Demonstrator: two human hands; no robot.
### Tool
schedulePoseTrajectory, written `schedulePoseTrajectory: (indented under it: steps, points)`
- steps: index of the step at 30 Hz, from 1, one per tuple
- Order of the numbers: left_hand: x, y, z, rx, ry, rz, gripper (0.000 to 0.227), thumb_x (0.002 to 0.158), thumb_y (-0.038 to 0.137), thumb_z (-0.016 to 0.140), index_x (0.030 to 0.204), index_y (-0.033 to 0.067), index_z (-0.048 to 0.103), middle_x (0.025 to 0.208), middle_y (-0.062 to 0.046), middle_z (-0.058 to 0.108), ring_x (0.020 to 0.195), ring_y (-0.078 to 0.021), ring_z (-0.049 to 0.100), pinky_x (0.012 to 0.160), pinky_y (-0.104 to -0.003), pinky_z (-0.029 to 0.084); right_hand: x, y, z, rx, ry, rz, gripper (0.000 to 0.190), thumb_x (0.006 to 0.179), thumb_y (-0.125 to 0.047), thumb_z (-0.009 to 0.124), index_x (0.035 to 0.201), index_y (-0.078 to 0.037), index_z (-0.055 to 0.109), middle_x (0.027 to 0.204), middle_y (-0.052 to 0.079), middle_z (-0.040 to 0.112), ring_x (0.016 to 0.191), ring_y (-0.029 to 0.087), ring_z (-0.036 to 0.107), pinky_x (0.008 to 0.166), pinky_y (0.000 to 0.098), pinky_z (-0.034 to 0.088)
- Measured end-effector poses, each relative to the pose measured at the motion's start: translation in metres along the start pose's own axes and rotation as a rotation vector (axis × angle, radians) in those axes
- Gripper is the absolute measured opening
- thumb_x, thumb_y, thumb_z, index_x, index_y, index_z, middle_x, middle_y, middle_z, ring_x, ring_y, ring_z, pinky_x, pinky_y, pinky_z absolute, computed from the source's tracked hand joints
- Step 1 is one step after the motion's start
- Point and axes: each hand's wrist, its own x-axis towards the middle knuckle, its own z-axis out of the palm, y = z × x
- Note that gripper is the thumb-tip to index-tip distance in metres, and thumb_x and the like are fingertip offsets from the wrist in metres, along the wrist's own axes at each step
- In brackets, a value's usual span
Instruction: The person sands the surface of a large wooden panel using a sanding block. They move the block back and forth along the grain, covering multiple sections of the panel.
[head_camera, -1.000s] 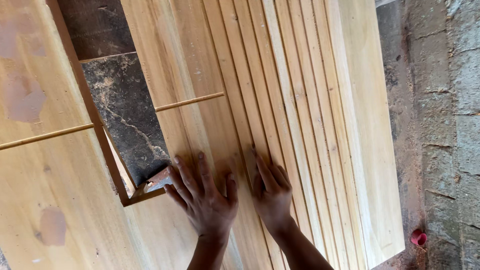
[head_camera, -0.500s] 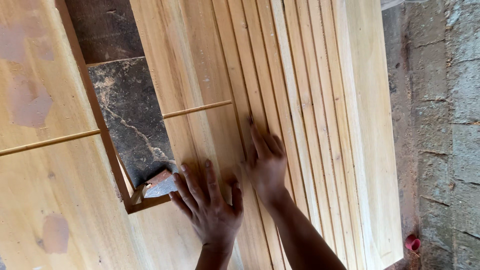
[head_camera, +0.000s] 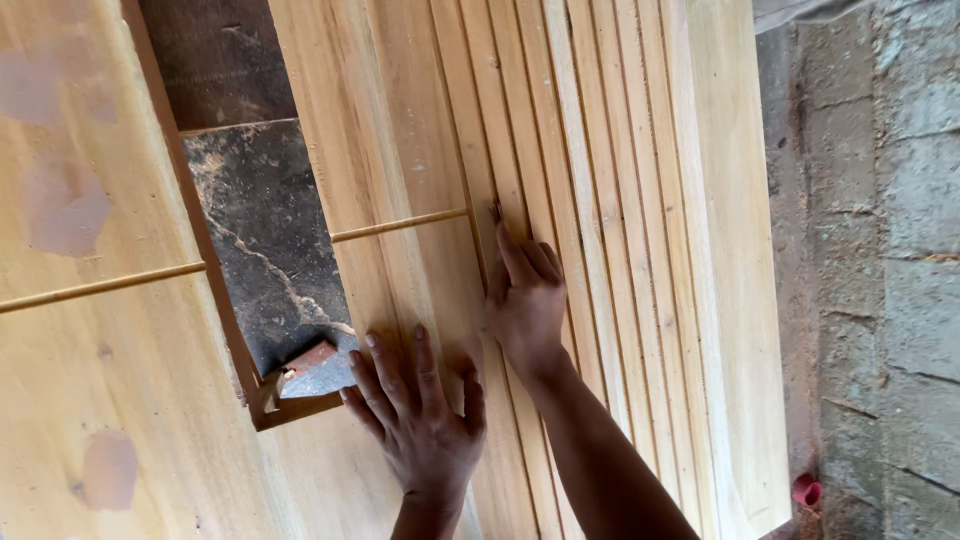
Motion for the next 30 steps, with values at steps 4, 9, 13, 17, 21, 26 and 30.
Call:
schedulePoseTrajectory:
  steps: [4,9,13,17,21,26,30]
  points:
    - [0.001,0.0,0.0,0.017,0.03,0.01,0.07,0.098,0.052,0.053,0.157,0.0162,0.042,0.166,-0.027,0.022,0.154,-0.0503,0.02,0.122,-0.069,0.015,0.051,0.007,0.029,-0.003,0.1,-0.149,0.042,0.088,0.01,0.057,0.128,0.004,0.069,0.108,0.024,0.074,0.098,0.036,0.072,0.092,0.0447,0.06]
    - [0.002,0.001,-0.002,0.019,0.038,0.017,0.068,0.096,0.05,0.054,0.155,0.0153,0.045,0.165,-0.027,0.023,0.152,-0.0509,0.022,0.121,-0.07,0.017,0.121,0.015,0.062,-0.059,0.133,-0.122,0.04,0.091,0.005,0.061,0.13,-0.003,0.069,0.107,0.023,0.073,0.097,0.036,0.071,0.089,0.0432,0.06]
    - [0.003,0.002,-0.003,-0.022,0.079,0.014,0.067,0.097,0.049,0.053,0.154,0.0155,0.045,0.164,-0.027,0.024,0.152,-0.0512,0.022,0.121,-0.068,0.016,0.055,0.008,0.028,0.005,0.017,-0.087,0.048,0.088,0.009,0.06,0.134,0.001,0.066,0.098,0.022,0.072,0.091,0.037,0.07,0.084,0.0445,0.059]
    - [0.008,0.001,-0.004,-0.009,0.063,0.036,0.065,0.098,0.048,0.052,0.155,0.0166,0.044,0.164,-0.031,0.024,0.152,-0.0526,0.02,0.123,-0.064,0.017,0.055,0.014,0.036,0.009,0.081,-0.146,0.046,0.089,0.009,0.062,0.133,-0.001,0.066,0.105,0.022,0.074,0.095,0.036,0.07,0.089,0.0456,0.059]
    - [0.002,0.006,-0.002,0.0,0.028,0.033,0.067,0.098,0.048,0.051,0.155,0.0154,0.043,0.163,-0.034,0.024,0.153,-0.0521,0.02,0.123,-0.062,0.017,0.179,0.028,0.098,-0.057,0.213,-0.149,0.051,0.078,0.012,0.055,0.126,0.0,0.072,0.104,0.029,0.073,0.083,0.034,0.075,0.068,0.037,0.064]
    - [0.0,0.002,-0.005,-0.014,0.029,0.031,0.067,0.098,0.046,0.051,0.156,0.0138,0.043,0.163,-0.034,0.024,0.153,-0.0526,0.021,0.124,-0.062,0.018,0.219,0.018,0.106,-0.164,-0.411,0.378,0.034,0.109,-0.008,0.043,0.13,-0.006,0.069,0.104,0.021,0.077,0.082,0.024,0.077,0.07,0.031,0.061]
    - [0.009,0.005,-0.007,-0.019,0.058,0.049,0.067,0.097,0.047,0.053,0.155,0.0145,0.044,0.162,-0.034,0.025,0.152,-0.0516,0.022,0.123,-0.063,0.019,0.096,0.017,0.043,0.007,0.076,-0.151,0.05,0.09,0.011,0.059,0.137,-0.003,0.066,0.103,0.022,0.072,0.09,0.033,0.07,0.078,0.0417,0.061]
